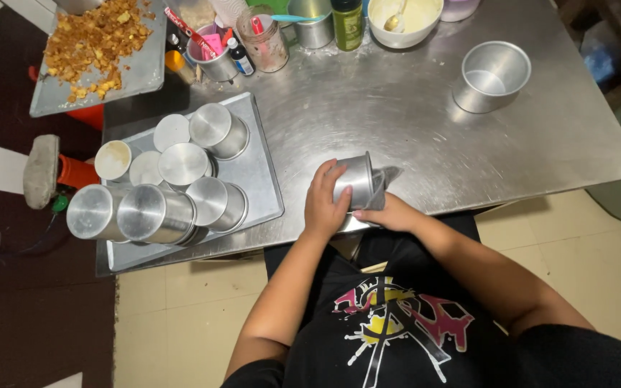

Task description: Wiping metal cake molds with a gray cloth on a stainless steel table.

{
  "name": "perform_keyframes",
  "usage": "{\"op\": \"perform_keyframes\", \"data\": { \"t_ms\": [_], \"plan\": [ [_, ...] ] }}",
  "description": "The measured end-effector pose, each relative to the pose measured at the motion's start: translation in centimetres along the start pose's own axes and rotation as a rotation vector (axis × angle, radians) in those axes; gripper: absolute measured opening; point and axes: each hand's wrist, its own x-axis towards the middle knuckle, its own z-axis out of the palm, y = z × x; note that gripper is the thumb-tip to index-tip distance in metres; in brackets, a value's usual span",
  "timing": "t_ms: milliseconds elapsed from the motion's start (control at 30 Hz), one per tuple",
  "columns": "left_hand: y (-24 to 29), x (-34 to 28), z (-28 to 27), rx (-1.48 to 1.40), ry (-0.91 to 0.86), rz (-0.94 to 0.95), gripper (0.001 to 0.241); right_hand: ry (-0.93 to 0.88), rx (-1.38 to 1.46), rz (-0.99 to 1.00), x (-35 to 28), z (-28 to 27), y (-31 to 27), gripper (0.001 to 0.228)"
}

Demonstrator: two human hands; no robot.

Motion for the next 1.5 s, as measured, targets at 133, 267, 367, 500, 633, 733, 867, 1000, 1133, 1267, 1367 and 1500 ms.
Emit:
{"op": "perform_keyframes", "data": {
  "t_ms": [133, 267, 367, 500, 633, 733, 867, 1000, 1133, 1267, 1367, 1500],
  "plan": [
    [-0.8, 2.4, -0.4, 0.009, -0.071, -0.092, 0.034, 0.024, -0.164, -0.144, 0.1, 1.0, -1.4, 0.05],
    [-1.0, 5.6, -0.4, -0.025, -0.163, -0.253, 0.029, 0.082, -0.855, -0.126, 1.1, 0.4, -3.6, 0.046],
    [-1.5, 6.7, 0.1, -0.034, -0.205, -0.382, 0.03, 0.117, -1.071, -0.032, 1.9, -0.5, -2.3, 0.043],
    [-5.0, 4.8, 2.5, -0.08, -0.093, -0.319, 0.035, 0.201, -0.956, -0.174, 2.1, -1.4, -0.6, 0.039],
    [-4.6, -0.1, 1.5, -0.2, 0.013, -0.12, 0.058, 0.195, -0.563, -0.191, 0.9, -0.1, -0.3, 0.045],
    [-5.0, -2.9, 1.1, -0.303, -0.023, -0.107, 0.09, 0.186, -0.152, -0.223, 0.2, 0.1, 1.6, 0.047],
    [-6.2, -5.5, 1.5, -0.335, -0.135, -0.251, 0.114, 0.434, 0.087, -0.037, 0.5, -1.9, 6.1, 0.047],
    [-5.0, -4.3, 0.7, -0.386, -0.193, -0.272, 0.117, 0.703, 0.439, 0.16, 2.4, -4.5, 6.5, 0.052],
    [-5.8, -4.2, 0.9, -0.343, -0.206, -0.201, 0.118, 0.712, 0.398, 0.149, 2.9, -4.4, 2.7, 0.054],
    [-7.8, -5.7, 2.1, -0.487, -0.203, -0.304, 0.109, 0.767, 0.127, 0.13, 3.0, -5.4, 7.7, 0.061],
    [-7.7, -5.6, 2.2, -0.49, -0.121, -0.289, 0.107, 0.793, 0.204, 0.247, 3.0, -5.3, 5.8, 0.071],
    [-6.6, -6.3, 1.9, -0.282, -0.073, -0.297, 0.109, 0.657, 0.991, -0.083, 1.2, -3.8, 0.9, 0.07]
  ]
}}
